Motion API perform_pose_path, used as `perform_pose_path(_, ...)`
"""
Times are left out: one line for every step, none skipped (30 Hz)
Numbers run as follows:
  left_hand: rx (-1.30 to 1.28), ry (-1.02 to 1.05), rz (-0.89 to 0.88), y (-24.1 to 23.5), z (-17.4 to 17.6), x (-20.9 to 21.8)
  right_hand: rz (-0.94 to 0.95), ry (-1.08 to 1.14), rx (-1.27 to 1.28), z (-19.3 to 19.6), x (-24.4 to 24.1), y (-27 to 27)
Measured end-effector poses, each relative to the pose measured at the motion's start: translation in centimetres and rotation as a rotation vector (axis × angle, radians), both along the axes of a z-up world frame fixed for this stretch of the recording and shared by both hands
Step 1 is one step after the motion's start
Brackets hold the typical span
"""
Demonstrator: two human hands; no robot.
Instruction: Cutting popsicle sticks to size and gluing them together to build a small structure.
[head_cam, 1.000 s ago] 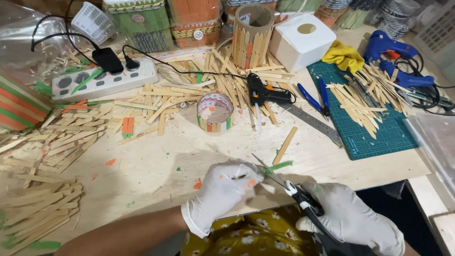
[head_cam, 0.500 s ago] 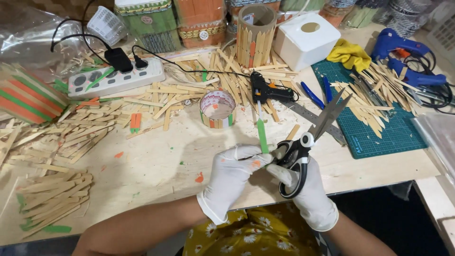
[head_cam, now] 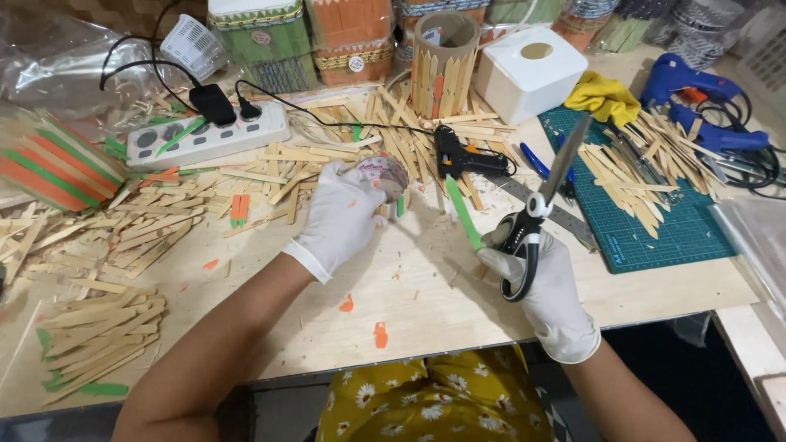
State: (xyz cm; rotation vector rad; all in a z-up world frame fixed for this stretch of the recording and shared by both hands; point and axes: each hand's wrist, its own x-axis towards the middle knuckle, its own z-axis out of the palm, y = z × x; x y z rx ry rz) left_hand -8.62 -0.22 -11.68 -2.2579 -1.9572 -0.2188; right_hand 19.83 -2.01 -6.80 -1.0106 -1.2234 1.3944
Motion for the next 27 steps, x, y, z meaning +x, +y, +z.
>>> perform_pose_path(0.007,-0.001,-0.003,-0.2,0.7,0.9,-0.003,-0.001,0.007,-0.3,0.1,0.3)
perform_pose_path(-0.027,-0.205,0.155,-0.5,1.4,1.8,0.026,0.002,-0.019,-0.7,0.1,0.6)
perform_pose_path(-0.062,-0.409,0.311,-0.8,2.1,2.7,0.054,0.006,-0.045,-1.1,0.1,1.0)
perform_pose_path(-0.058,-0.409,0.310,-1.2,2.1,3.1,0.054,0.006,-0.041,-1.1,0.2,1.4)
perform_pose_path(-0.060,-0.569,0.302,-1.5,2.1,3.5,0.099,0.004,-0.046,-1.2,0.4,1.9)
perform_pose_path(-0.063,-0.732,0.295,-2.0,1.9,3.8,0.146,-0.001,-0.053,-1.2,0.5,2.3)
perform_pose_path(-0.061,-0.735,0.295,-2.1,1.9,4.1,0.147,-0.003,-0.052,-1.9,0.7,3.2)
perform_pose_path(-0.064,-0.981,0.285,-2.3,1.9,4.3,0.212,-0.036,-0.043,-2.6,0.9,4.1)
perform_pose_path(-0.066,-1.227,0.270,-2.5,1.9,4.5,0.276,-0.069,-0.034,-3.2,1.1,5.1)
perform_pose_path(-0.058,-1.234,0.279,-2.5,2.0,4.8,0.288,-0.076,-0.032,-2.7,0.8,5.2)
perform_pose_path(-0.049,-1.354,0.227,-2.6,2.2,5.0,0.315,-0.126,-0.014,-2.2,0.5,5.4)
perform_pose_path(-0.037,-1.472,0.172,-2.6,2.3,5.1,0.344,-0.175,0.005,-1.7,0.1,5.6)
perform_pose_path(-0.027,-1.479,0.180,-2.5,1.9,4.9,0.356,-0.181,0.007,-1.7,0.0,5.8)
perform_pose_path(-0.037,-1.464,0.169,-2.4,1.5,4.8,0.353,-0.169,-0.042,-1.8,-0.1,6.0)
perform_pose_path(-0.047,-1.448,0.158,-2.2,1.0,4.7,0.350,-0.158,-0.091,-1.8,-0.2,6.4)
perform_pose_path(-0.045,-1.455,0.163,-2.4,1.2,4.5,0.355,-0.164,-0.093,-0.8,-0.8,5.8)
perform_pose_path(-0.051,-1.406,0.154,-2.6,1.3,4.4,0.352,-0.243,-0.060,0.2,-1.4,5.2)
perform_pose_path(-0.060,-1.357,0.144,-2.8,1.4,4.3,0.347,-0.322,-0.030,1.2,-1.9,4.6)
perform_pose_path(-0.062,-1.363,0.148,-2.7,1.2,4.2,0.349,-0.328,-0.034,0.4,-1.8,4.9)
perform_pose_path(-0.090,-1.370,0.165,-2.7,1.1,4.3,0.344,-0.278,-0.093,-0.4,-1.5,5.2)
perform_pose_path(-0.119,-1.377,0.182,-2.6,1.0,4.4,0.339,-0.228,-0.153,-1.1,-1.2,5.5)
perform_pose_path(-0.125,-1.381,0.183,-2.5,1.2,4.4,0.336,-0.232,-0.158,-1.4,-1.4,5.5)
perform_pose_path(-0.145,-1.389,0.211,-2.4,1.4,4.6,0.342,-0.259,-0.125,-1.7,-1.5,5.5)
perform_pose_path(-0.164,-1.392,0.237,-2.2,1.7,4.7,0.347,-0.283,-0.090,-1.9,-1.6,5.5)
perform_pose_path(-0.169,-1.393,0.236,-2.3,1.4,4.8,0.344,-0.283,-0.094,-1.1,-2.0,5.4)
perform_pose_path(-0.159,-1.408,0.252,-2.5,1.2,4.8,0.344,-0.261,-0.110,-0.3,-2.5,5.2)
perform_pose_path(-0.149,-1.423,0.268,-2.6,1.0,4.9,0.344,-0.240,-0.126,0.4,-2.9,5.0)
